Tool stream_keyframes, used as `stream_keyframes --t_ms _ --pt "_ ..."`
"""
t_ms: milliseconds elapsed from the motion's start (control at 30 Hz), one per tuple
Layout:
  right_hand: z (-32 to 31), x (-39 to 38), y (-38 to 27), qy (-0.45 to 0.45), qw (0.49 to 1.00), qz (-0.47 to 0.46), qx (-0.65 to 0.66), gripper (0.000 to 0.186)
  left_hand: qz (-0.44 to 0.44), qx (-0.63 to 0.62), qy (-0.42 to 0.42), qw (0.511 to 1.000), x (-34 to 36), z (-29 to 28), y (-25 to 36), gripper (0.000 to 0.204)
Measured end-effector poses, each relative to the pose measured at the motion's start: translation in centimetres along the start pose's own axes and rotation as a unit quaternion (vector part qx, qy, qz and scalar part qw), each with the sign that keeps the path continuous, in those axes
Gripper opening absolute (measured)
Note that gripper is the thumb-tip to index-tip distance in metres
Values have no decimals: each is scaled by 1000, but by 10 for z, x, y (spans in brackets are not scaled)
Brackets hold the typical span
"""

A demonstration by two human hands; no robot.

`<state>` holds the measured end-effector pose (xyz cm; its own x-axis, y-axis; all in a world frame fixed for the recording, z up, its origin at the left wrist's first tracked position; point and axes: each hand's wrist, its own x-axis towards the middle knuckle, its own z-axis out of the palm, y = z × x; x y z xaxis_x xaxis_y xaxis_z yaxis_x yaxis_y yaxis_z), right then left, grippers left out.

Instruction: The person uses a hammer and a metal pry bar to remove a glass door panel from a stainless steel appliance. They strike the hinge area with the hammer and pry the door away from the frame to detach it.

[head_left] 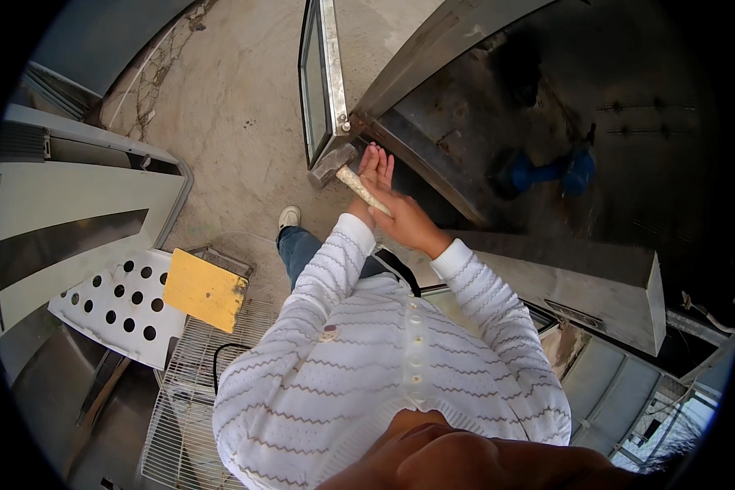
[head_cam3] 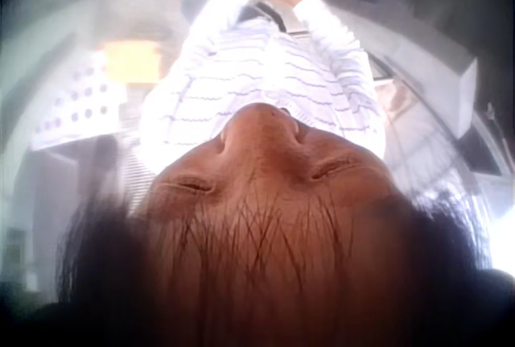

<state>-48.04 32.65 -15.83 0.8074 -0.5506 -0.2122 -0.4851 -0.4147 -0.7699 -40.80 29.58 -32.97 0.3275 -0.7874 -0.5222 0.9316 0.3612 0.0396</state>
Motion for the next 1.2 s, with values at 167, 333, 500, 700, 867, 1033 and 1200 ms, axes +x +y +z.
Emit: stream_keyframes --t_ms 167,333,500,700,867,1033,1200 --pt "-2 10 20 25 1000 13 0 57 19 -5 -45 999 -1 -8 -9 34" --pt "-4 8 10 -25 999 3 -48 57 24 -31 -30 999 3 -6 -9 31" --pt "3 12 11 36 999 28 -23 58 26 -2 -90 996 -5 -8 -7 23" --pt "7 8 10 11 998 -6 -56 60 -30 3 -1 1000 -1 -2 -1 31" --pt "10 11 13 66 997 9 -39 60 -36 76 -43 996 -18 8 2 21" --pt "9 9 6 -23 997 25 -66 59 -72 61 2 995 -5 6 7 19" --pt "7 13 19 70 995 -20 -73 57 -73 90 13 993 -21 23 8 17"
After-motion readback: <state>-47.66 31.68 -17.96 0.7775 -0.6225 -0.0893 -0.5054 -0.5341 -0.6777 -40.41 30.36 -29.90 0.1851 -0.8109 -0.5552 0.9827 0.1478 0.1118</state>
